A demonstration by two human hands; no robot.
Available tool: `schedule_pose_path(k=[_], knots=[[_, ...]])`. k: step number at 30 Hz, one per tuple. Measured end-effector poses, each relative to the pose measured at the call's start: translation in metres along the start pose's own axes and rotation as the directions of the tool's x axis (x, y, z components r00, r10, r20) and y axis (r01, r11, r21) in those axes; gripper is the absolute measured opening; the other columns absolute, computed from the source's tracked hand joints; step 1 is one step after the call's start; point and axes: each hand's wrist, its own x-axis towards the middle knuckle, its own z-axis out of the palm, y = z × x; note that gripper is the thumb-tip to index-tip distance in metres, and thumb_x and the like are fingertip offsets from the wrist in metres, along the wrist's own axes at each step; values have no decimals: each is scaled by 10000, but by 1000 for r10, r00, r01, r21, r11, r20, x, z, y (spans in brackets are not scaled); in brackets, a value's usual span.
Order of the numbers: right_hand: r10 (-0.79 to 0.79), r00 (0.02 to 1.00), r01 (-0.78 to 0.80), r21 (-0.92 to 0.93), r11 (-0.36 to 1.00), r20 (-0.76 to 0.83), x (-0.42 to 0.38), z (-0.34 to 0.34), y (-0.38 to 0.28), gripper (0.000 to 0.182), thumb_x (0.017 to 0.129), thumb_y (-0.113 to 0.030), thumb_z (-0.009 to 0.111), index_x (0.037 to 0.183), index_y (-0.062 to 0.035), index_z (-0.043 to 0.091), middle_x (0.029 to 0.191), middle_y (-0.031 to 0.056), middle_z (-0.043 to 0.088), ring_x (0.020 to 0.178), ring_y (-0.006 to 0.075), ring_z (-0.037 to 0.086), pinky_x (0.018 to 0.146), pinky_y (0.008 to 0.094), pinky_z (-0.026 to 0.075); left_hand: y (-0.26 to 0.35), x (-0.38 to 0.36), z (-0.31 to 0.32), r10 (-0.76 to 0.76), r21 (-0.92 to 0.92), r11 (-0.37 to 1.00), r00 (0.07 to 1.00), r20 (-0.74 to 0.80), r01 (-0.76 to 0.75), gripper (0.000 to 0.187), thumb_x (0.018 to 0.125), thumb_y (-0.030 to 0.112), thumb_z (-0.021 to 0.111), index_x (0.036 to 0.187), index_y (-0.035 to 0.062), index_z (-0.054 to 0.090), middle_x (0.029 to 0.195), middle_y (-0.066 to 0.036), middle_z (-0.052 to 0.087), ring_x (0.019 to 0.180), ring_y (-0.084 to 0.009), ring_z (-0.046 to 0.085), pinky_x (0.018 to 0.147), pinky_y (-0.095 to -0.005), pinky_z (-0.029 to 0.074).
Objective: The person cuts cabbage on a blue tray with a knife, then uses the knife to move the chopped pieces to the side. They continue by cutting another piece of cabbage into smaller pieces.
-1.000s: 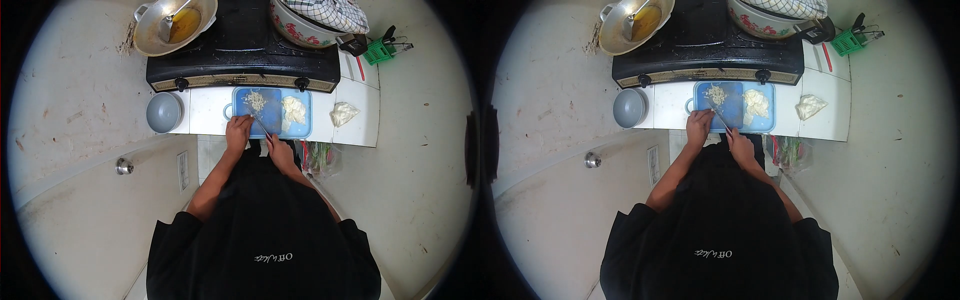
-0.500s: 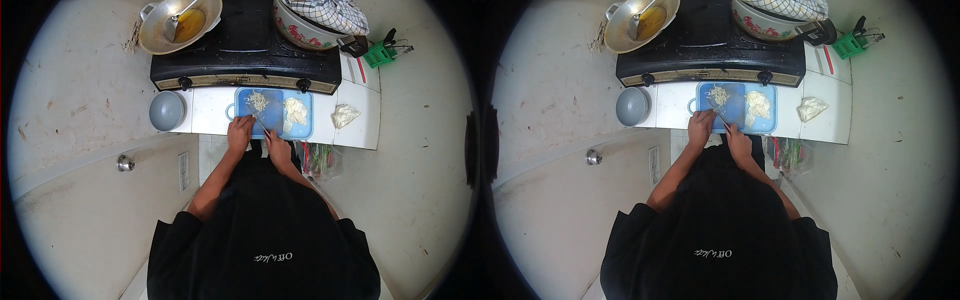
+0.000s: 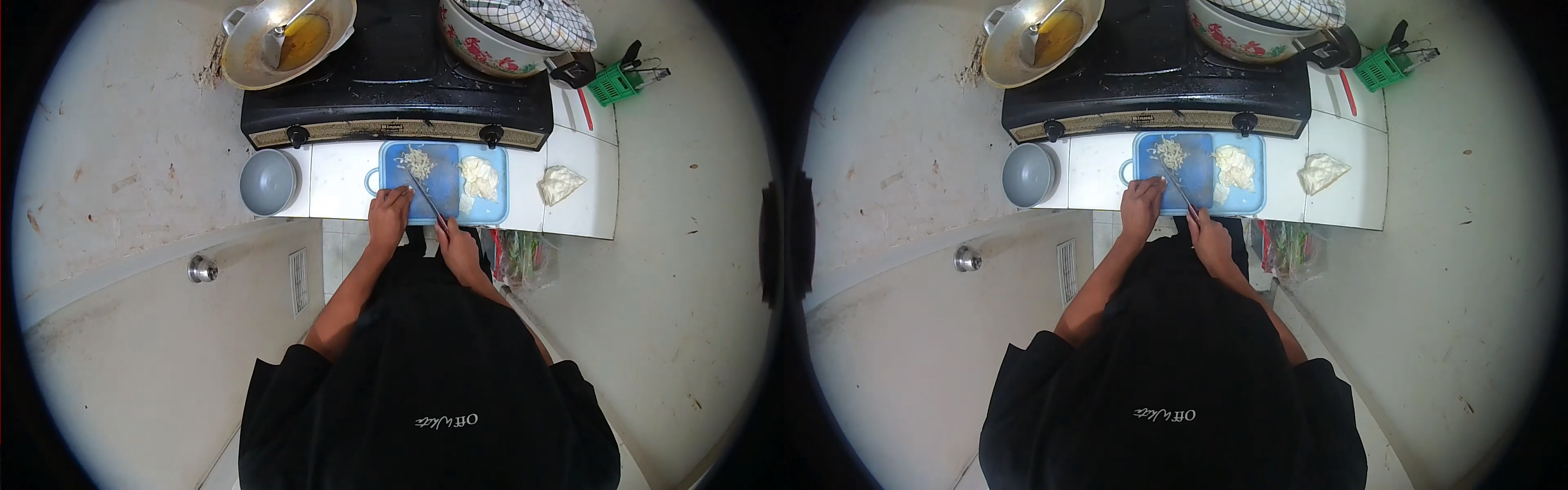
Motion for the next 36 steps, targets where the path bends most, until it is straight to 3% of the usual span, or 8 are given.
schedule_pose_path(k=[36], knots=[[9,1000,-7,-69,998,23,6,7,-10,340,1080,-363,562,1128,-26,561,761,274,695,732,504,693,626,610,539,0,2,1,10,-14,1000,1000,16,-9,247,853,32,762,1096,57,798,1157,-56,749,978,-280,661,852,-401,539]])
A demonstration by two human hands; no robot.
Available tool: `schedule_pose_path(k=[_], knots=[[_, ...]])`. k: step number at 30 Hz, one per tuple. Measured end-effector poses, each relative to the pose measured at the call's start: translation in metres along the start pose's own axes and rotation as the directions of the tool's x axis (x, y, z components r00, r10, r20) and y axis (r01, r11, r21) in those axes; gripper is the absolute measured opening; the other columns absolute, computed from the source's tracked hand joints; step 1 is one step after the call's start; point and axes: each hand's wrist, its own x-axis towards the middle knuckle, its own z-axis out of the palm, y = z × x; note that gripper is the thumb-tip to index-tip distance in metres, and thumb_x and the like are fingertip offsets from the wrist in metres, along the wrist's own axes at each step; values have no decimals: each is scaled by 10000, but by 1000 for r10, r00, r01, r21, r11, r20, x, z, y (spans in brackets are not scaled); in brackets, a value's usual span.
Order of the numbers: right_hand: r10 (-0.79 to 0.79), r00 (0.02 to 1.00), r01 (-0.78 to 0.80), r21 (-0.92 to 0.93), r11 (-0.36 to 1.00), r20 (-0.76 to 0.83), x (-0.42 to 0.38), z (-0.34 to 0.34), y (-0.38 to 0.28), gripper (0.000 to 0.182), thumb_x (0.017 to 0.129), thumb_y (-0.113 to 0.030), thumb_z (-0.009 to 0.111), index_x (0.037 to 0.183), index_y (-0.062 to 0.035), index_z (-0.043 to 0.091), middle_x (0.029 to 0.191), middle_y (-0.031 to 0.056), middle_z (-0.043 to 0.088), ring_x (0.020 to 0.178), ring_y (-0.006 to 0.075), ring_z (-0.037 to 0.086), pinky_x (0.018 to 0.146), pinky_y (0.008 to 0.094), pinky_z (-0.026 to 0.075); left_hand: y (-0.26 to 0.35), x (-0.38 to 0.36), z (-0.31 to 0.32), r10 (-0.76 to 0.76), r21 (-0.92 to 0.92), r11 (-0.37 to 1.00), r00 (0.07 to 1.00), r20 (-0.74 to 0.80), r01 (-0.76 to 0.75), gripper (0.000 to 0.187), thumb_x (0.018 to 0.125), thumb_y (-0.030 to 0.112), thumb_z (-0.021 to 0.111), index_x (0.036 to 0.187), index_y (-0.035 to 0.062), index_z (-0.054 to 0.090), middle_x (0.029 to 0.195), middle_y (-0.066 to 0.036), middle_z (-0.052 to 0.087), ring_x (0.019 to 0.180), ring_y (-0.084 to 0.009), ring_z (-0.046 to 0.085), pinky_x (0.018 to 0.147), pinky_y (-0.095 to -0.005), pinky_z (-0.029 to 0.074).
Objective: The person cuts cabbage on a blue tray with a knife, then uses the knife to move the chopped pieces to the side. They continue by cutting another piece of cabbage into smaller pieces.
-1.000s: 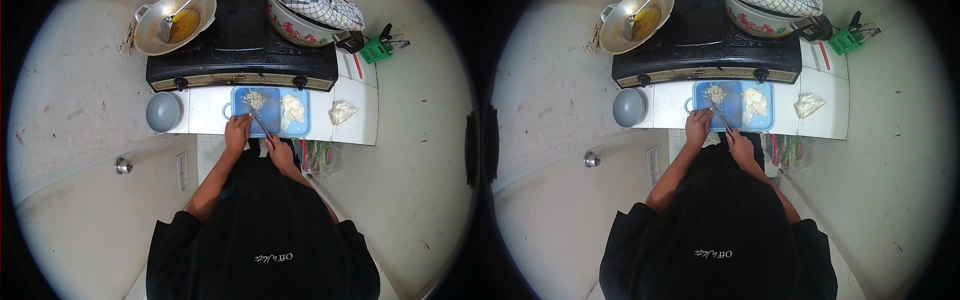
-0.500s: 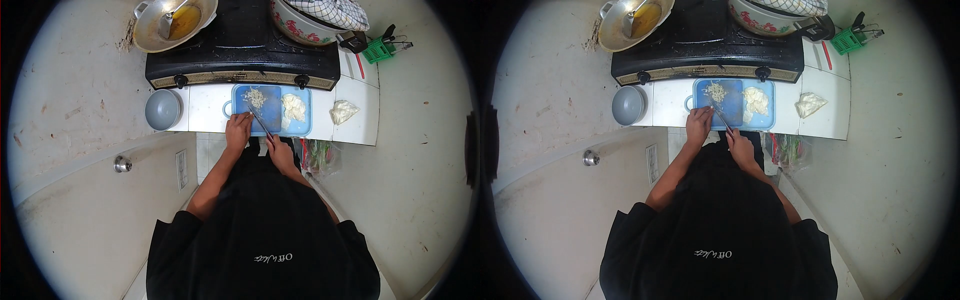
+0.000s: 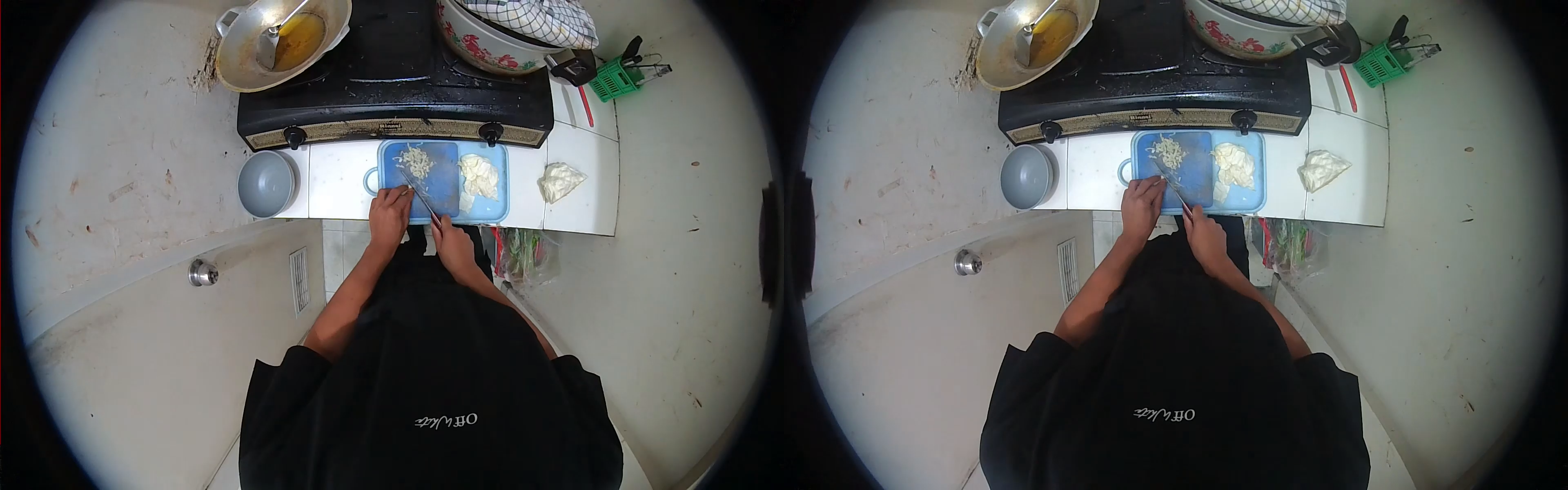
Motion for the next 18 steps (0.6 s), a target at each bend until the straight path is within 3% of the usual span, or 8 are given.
schedule_pose_path(k=[6,13,16,18], knots=[[-46,997,48,27,999,-67,21,12,-6,324,1079,-344,571,1120,-23,553,759,271,695,726,503,691,627,608,535,-1,0,-2,9,17,1000,1000,3,-9,247,839,27,769,1080,62,803,1152,-55,765,975,-272,669,848,-392,544],[-29,998,43,267,963,-56,13,-5,-6,319,1095,-322,553,1101,-5,516,806,295,677,806,530,677,678,577,517,-9,1,1,-38,-103,994,999,-25,35,219,833,25,790,1048,63,815,1113,-62,790,935,-272,683,828,-385,553],[-44,999,47,367,929,-16,15,-11,-12,300,1110,-294,523,1141,3,505,873,301,670,872,527,673,739,544,519,-5,5,-5,-57,-129,990,998,4,57,217,875,82,794,1090,99,815,1210,-28,764,1018,-244,669,840,-375,505],[-59,998,46,398,916,21,17,-11,-16,284,1117,-272,506,1176,6,504,926,300,671,913,516,676,779,525,522,5,4,-14,-35,-61,998,998,-58,31,222,932,136,761,1144,79,796,1295,-98,716,1060,-302,653,867,-388,505]])
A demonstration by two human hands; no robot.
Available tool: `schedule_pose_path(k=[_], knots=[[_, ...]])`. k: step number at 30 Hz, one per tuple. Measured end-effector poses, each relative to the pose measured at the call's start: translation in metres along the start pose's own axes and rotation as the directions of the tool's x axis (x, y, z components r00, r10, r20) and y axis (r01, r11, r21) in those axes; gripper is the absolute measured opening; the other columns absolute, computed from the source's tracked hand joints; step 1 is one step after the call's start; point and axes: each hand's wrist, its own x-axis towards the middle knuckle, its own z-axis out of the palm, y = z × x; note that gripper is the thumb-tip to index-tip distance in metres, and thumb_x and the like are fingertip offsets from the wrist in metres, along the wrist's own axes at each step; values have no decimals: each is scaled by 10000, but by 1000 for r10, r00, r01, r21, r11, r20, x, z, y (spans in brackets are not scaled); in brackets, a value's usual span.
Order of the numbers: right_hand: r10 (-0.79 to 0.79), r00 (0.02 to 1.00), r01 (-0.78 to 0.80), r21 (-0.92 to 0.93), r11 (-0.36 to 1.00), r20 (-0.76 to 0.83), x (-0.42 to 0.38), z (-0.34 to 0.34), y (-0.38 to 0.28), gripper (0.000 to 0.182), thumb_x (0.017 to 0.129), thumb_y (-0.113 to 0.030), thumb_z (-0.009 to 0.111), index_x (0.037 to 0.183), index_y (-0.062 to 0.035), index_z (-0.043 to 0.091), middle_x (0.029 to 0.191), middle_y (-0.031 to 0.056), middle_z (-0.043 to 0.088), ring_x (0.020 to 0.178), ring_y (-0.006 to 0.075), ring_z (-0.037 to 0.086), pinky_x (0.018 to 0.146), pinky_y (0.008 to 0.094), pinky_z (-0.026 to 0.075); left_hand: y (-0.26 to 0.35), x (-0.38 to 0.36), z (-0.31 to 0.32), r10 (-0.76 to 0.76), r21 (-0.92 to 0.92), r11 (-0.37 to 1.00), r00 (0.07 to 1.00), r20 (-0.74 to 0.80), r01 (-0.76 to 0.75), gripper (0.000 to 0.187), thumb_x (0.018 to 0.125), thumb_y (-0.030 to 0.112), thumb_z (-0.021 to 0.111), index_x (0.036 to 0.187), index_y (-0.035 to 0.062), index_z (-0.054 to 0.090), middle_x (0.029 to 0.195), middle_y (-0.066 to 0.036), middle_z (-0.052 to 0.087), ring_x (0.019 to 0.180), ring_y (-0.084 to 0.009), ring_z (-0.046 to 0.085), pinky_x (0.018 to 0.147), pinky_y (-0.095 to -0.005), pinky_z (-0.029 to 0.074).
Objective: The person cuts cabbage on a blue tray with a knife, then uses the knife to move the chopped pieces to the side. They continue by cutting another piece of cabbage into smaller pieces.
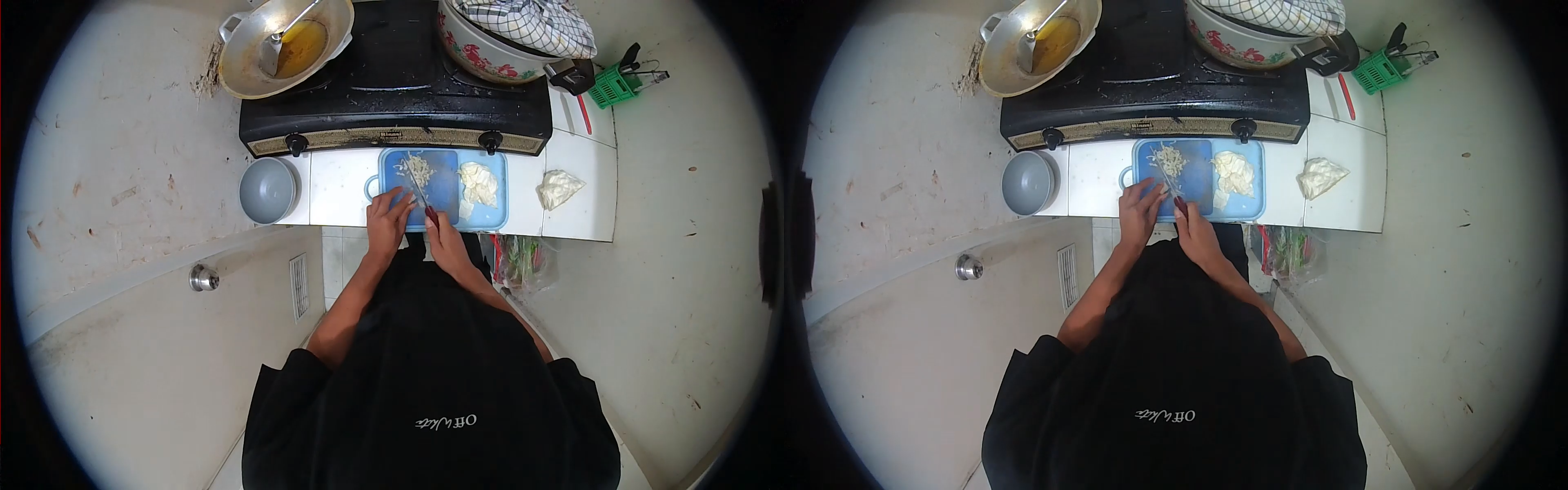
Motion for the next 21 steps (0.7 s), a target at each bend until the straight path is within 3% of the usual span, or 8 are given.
schedule_pose_path(k=[2,4,6,8,10,14,16,21], knots=[[-176,984,179,193,965,-31,3,5,-1,285,1129,-229,471,1272,15,501,1068,299,660,1024,469,675,881,488,511,8,-3,-6,-105,-72,992,994,33,107,270,983,168,719,1225,53,749,1270,-127,703,1069,-297,649,897,-379,504],[-185,982,176,188,966,31,7,9,-3,330,1115,-160,467,1381,34,474,1215,299,622,1137,430,644,986,458,492,18,-10,-10,-208,-140,966,976,71,216,323,1035,200,677,1307,27,702,1245,-156,689,1078,-292,644,926,-370,503],[-355,933,328,269,906,56,10,18,-7,398,1075,-94,500,1443,50,446,1297,307,580,1194,436,611,1064,449,467,33,-22,-7,-547,-572,434,708,446,696,411,1108,268,572,1401,-20,576,1164,-143,681,1088,-224,622,927,-349,497],[-389,913,336,313,888,122,13,21,-12,442,1036,-36,520,1462,63,450,1365,289,551,1260,431,568,1110,450,441,32,-24,-7,-476,-577,552,796,375,602,396,1107,316,574,1299,-30,555,1125,-165,690,1075,-231,651,911,-385,513],[-536,834,547,-71,834,136,10,15,-12,438,1000,-26,562,1437,-1,534,1404,263,544,1297,424,543,1075,490,450,25,-24,0,-586,-611,512,766,265,603,312,1111,280,562,1159,-28,568,1048,-151,707,973,-217,674,842,-359,531],[-459,888,460,-22,888,38,34,-2,-8,427,945,-5,620,1368,-57,631,1388,193,577,1274,373,544,1061,483,447,34,-16,-23,-656,-598,461,706,267,655,297,1116,271,555,1138,-24,572,939,-125,699,770,-200,670,691,-341,534],[-512,851,519,-346,782,121,54,-7,-3,442,900,-37,687,1334,-117,684,1359,123,601,1236,335,560,1020,451,453,24,-27,-29,-639,-529,496,702,315,689,297,1119,276,549,1143,-18,579,921,-108,689,742,-176,663,671,-325,535],[-493,848,525,-436,731,195,85,3,2,322,916,-49,665,1220,-123,740,1229,48,676,1152,267,625,971,419,451,8,-53,-36,-577,-384,623,732,362,681,304,1117,290,552,1088,-9,596,833,-77,669,691,-131,627,626,-313,510]])
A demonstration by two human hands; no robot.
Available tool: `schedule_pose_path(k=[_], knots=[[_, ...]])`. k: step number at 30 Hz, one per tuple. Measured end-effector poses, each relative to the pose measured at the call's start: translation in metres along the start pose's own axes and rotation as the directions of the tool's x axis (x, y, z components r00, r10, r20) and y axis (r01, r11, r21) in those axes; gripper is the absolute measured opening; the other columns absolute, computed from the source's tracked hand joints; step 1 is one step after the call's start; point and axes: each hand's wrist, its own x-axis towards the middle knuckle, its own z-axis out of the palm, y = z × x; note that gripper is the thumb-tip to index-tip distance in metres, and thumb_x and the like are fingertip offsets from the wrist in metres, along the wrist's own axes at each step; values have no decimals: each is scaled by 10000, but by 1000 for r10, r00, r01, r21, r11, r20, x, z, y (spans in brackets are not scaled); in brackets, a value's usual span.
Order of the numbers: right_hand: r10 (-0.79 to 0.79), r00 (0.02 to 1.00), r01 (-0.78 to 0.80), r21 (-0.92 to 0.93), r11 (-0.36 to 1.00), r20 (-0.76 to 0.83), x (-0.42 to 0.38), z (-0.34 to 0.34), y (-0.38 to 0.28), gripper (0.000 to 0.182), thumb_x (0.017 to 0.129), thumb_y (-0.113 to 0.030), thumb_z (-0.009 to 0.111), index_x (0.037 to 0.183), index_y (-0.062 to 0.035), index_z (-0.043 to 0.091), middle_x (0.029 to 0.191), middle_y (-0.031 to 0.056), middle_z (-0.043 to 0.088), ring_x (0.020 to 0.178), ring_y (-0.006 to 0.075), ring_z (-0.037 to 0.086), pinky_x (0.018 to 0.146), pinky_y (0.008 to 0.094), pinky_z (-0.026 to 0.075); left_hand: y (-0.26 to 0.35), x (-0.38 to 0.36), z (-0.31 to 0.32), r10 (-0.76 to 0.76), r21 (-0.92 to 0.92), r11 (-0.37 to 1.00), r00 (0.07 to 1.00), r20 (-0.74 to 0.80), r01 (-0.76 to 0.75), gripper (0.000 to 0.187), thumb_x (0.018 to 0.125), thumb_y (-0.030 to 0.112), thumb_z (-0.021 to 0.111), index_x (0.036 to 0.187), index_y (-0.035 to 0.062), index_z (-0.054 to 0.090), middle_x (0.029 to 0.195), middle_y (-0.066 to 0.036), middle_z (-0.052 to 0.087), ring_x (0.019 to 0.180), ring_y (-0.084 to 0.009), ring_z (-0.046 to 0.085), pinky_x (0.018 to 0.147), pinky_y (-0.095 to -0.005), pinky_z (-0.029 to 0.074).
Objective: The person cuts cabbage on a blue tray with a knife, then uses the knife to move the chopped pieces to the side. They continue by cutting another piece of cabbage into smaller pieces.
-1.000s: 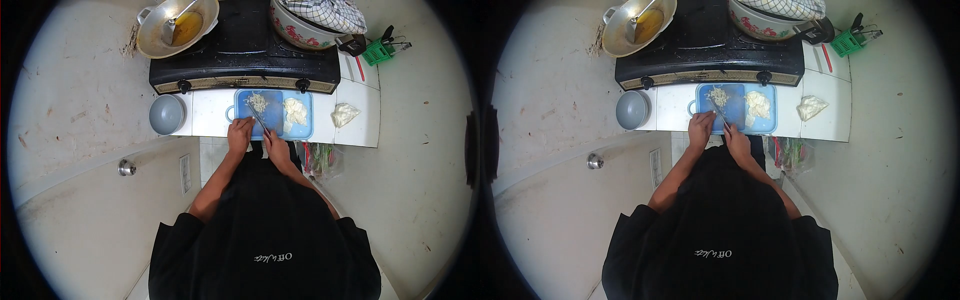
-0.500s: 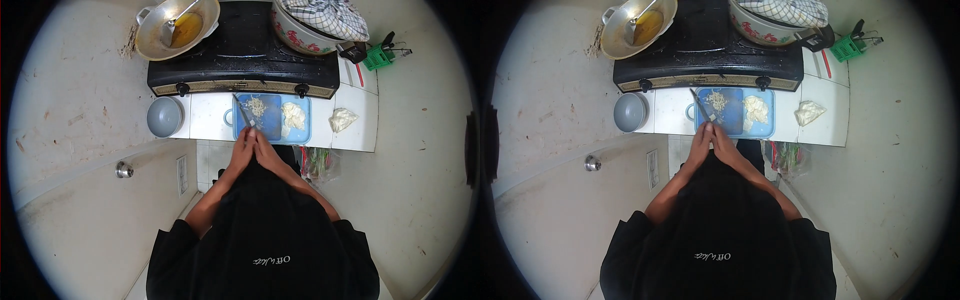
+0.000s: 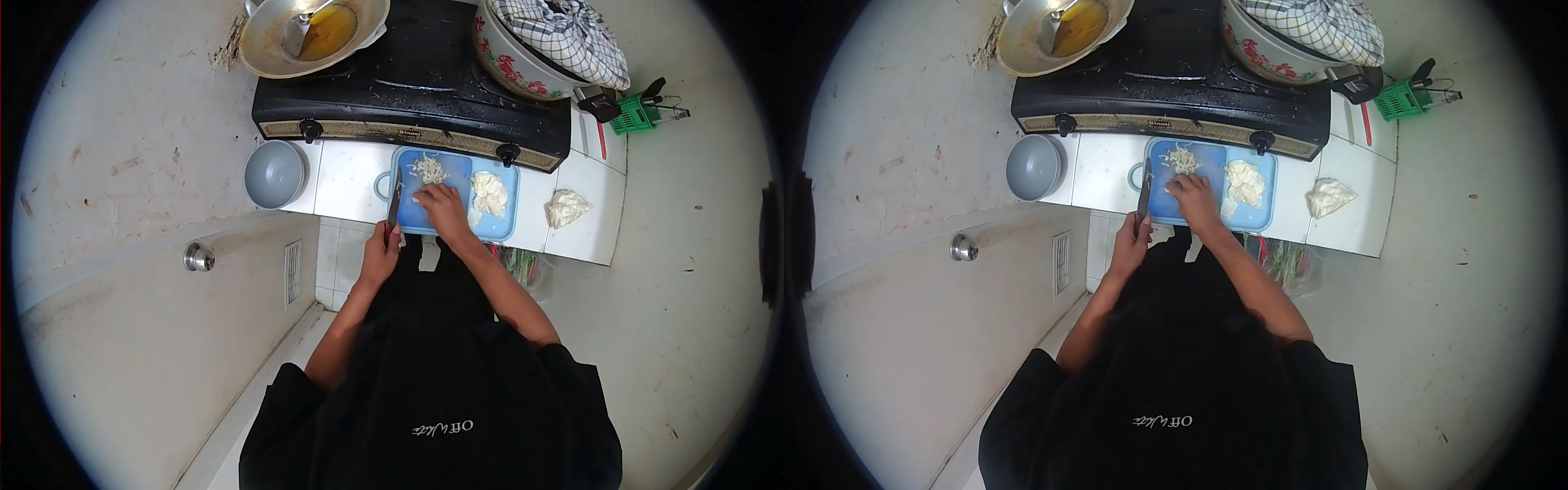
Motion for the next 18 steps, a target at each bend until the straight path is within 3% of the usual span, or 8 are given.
schedule_pose_path(k=[3,5,6,8,9,11,14,18], knots=[[-25,1000,25,21,999,-7,1,-1,6,261,933,-51,646,1165,-109,752,1181,52,701,1089,277,653,962,427,460,-3,-12,-10,4,8,1000,1000,23,-4,322,1109,306,567,1050,-9,597,776,-68,650,665,-133,600,627,-322,500],[-26,987,39,78,996,-159,-1,-5,7,267,924,-41,667,1179,-80,739,1156,70,703,1029,307,678,921,429,494,-5,-17,-18,-6,116,993,998,60,-1,311,1100,299,582,1053,-8,598,736,-92,623,651,-169,591,641,-338,505],[-26,987,39,78,996,-158,-2,-11,7,267,924,-41,667,1179,-80,739,1156,70,703,1029,307,678,921,429,494,-2,-17,-22,-7,115,993,998,61,0,311,1100,299,582,1053,-8,598,736,-92,623,651,-169,591,641,-338,505],[70,949,-28,138,990,-307,-7,-24,9,268,899,-13,698,1160,-54,748,1135,80,709,1009,317,692,878,429,525,4,-17,-27,34,270,959,981,189,-85,279,1083,273,590,1075,-6,610,776,-170,661,685,-304,664,677,-432,530],[73,950,-32,140,990,-303,-12,-28,10,268,899,-13,698,1160,-54,748,1135,80,709,1009,317,692,878,429,525,5,-16,-23,30,269,960,981,191,-81,279,1083,273,590,1075,-6,610,776,-170,661,685,-304,664,677,-432,530],[138,898,-90,133,987,-418,-22,-35,10,275,871,15,726,1133,-55,769,1108,93,716,994,318,696,861,418,537,7,-11,-14,151,412,870,942,299,-271,241,1055,244,594,1098,9,629,868,-236,707,824,-440,703,744,-527,538],[139,907,-126,60,990,-396,-42,-23,18,243,878,-9,748,1108,-72,793,1079,103,726,966,316,691,872,422,522,5,2,0,86,521,816,944,319,-250,243,1032,251,599,1116,28,645,1000,-209,745,921,-459,704,786,-570,550],[216,894,-184,117,976,-392,-43,-17,21,213,891,-32,752,1096,-69,797,1041,94,733,952,305,692,873,419,511,11,11,-5,86,534,806,943,321,-255,229,1033,240,603,1122,33,646,975,-253,739,933,-469,701,804,-567,543]])
